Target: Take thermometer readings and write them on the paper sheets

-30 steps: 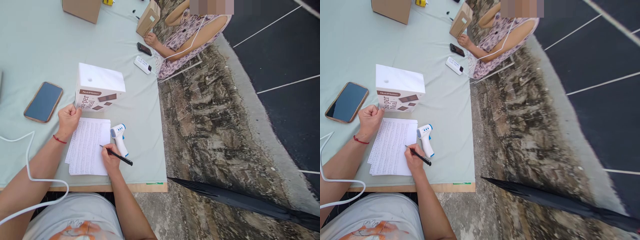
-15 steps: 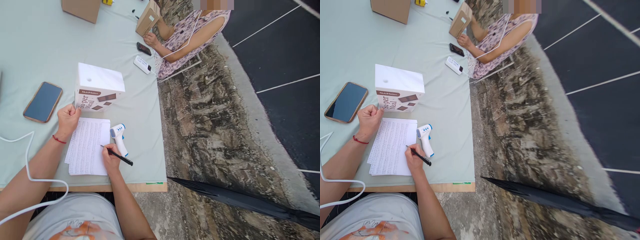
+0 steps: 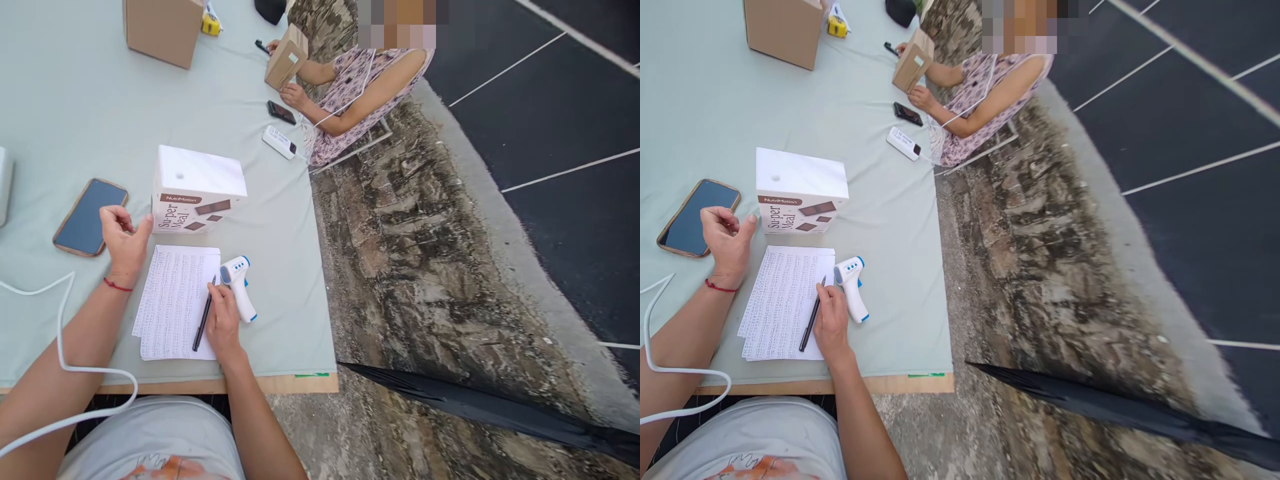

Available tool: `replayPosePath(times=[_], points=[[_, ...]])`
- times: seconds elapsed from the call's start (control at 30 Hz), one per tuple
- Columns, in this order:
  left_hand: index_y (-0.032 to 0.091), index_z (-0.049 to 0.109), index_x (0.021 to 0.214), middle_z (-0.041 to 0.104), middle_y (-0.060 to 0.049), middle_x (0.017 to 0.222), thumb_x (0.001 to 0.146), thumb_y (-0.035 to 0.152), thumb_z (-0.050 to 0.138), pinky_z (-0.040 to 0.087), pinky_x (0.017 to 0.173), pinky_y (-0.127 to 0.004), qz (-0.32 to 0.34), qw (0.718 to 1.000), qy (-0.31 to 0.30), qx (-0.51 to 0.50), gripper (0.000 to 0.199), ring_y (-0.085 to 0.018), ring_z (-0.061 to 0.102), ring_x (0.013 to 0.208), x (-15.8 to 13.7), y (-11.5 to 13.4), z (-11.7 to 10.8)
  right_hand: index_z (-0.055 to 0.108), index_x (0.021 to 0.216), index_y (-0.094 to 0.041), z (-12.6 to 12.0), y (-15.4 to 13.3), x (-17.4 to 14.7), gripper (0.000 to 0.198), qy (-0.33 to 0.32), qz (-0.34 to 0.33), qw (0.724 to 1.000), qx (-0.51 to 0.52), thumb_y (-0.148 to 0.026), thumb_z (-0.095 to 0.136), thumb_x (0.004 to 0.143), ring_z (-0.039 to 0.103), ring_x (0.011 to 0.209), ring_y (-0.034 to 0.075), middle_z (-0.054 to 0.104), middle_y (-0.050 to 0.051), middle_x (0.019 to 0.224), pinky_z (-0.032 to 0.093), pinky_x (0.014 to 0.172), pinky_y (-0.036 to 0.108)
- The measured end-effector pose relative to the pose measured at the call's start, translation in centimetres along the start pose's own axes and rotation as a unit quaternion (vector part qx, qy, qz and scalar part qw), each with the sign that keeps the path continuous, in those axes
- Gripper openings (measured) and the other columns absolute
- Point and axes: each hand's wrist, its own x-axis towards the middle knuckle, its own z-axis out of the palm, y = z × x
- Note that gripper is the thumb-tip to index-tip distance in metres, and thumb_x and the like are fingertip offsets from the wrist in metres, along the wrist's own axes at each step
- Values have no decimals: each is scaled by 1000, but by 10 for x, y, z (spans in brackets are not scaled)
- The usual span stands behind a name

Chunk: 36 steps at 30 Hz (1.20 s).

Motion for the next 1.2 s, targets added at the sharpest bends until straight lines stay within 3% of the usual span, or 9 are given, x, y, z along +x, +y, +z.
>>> replayPosePath(times=[0.1,0.2,0.3,0.4,0.5,0.6,0.87,1.03,1.2], points=[[27,51,137,55,-14,146,66,44,101,51,116,-49,8,997,-75,4,89,-33,59,139,4,-17,1,59,155,-25,-1,-2,5,58,-35,-36,999,-19,-2,39,105,71,106,24,69,13,119,61,92,41],[31,29,164,44,-20,166,72,56,98,35,130,-66,2,980,-195,30,118,-45,39,161,5,-29,2,64,149,-26,-10,0,11,54,-26,-32,998,-40,-4,42,105,69,107,22,68,12,123,60,94,41],[30,20,171,51,-21,164,82,50,89,31,131,-73,10,968,-240,69,114,-47,38,162,4,-33,2,65,145,-23,-25,13,14,42,-6,75,992,-104,-21,55,105,67,116,28,67,16,128,58,98,49],[25,17,173,50,-23,167,86,45,81,33,130,-74,10,963,-249,105,109,-48,39,162,5,-28,1,65,144,-18,-39,30,16,57,-48,231,962,-135,-42,68,93,64,122,36,68,20,129,57,101,56],[20,16,173,46,-26,171,86,48,78,32,129,-75,8,953,-268,139,110,-51,36,162,5,-19,1,69,137,-18,-42,38,23,60,-91,333,936,-63,-48,69,84,67,117,36,73,18,121,57,101,53],[19,17,173,53,-25,165,89,56,72,30,128,-76,0,950,-278,145,106,-50,41,159,4,-9,0,74,126,-21,-39,30,36,55,-62,393,915,62,-50,70,80,70,109,32,77,12,114,58,94,45],[11,41,161,69,-23,138,100,65,46,41,120,-67,-34,957,-242,159,82,-44,57,137,-1,8,-2,67,84,-21,-26,-28,115,42,29,388,808,442,-62,74,79,53,66,16,62,0,72,44,62,30],[15,55,151,72,-18,134,105,62,35,43,117,-60,32,947,-274,166,68,-38,60,126,-1,9,-2,66,85,-21,-9,-45,157,46,42,371,795,479,-64,78,76,49,63,14,61,-1,72,41,58,29],[17,54,153,72,-16,137,107,60,36,43,116,-57,47,943,-285,164,65,-37,60,126,-3,5,0,61,76,-23,4,-44,163,53,27,366,802,471,-72,80,74,45,61,12,55,-4,65,37,55,28]])
